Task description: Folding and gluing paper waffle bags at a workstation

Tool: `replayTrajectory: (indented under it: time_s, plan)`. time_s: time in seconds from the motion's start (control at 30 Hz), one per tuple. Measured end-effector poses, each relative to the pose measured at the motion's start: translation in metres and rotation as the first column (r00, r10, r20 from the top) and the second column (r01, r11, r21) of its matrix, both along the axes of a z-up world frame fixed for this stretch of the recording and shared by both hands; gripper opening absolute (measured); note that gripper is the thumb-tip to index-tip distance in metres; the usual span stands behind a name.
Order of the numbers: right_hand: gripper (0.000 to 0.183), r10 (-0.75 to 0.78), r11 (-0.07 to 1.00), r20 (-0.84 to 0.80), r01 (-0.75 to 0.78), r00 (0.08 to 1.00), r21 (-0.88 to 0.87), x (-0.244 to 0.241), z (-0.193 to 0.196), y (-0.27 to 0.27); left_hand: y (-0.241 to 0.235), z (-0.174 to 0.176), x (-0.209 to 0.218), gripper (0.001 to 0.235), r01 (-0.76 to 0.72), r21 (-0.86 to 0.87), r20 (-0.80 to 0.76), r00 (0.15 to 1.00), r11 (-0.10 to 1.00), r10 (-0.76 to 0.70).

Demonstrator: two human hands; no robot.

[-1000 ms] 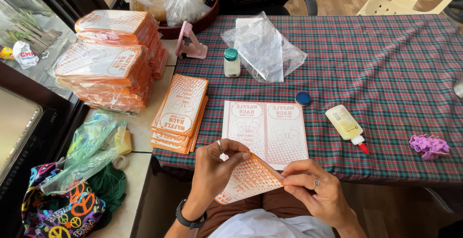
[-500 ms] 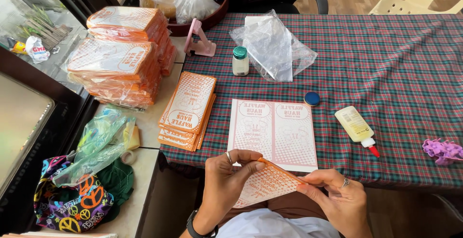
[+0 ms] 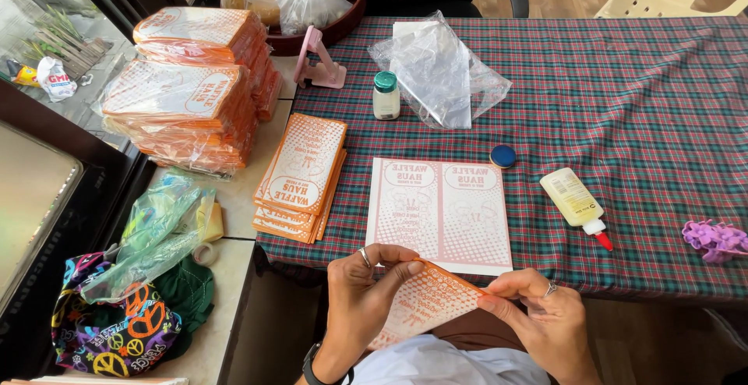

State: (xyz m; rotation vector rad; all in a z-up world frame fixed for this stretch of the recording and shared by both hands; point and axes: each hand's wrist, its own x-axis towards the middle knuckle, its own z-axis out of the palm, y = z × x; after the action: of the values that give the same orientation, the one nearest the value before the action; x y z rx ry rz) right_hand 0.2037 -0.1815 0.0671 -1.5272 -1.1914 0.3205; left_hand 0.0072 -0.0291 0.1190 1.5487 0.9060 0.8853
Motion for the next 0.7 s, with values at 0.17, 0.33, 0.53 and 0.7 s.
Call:
replayTrajectory:
  time_s: [0.17,0.33,0.53,0.7]
  plan:
    - [0.023,0.053,0.999,0.014,-0.053,0.998,-0.010,0.002,0.004,0.002,0.002,0.004,-0.001,0.007,0.010,-0.011,-0.013,1.000,1.000,-0.010]
    - [0.021,0.037,0.998,0.176,-0.047,0.984,0.051,0.000,0.043,0.017,0.009,0.029,0.003,0.009,0.084,0.267,-0.018,0.996,0.960,-0.082]
    - [0.019,-0.185,0.924,0.626,-0.083,0.757,0.373,0.020,0.061,0.046,0.036,0.034,0.019,0.007,0.297,0.796,-0.029,0.889,0.528,-0.457]
    - [0.016,-0.092,0.934,0.899,-0.276,0.428,0.227,0.048,-0.016,0.064,0.068,-0.070,0.021,0.019,0.471,0.846,-0.407,0.873,0.250,-0.269]
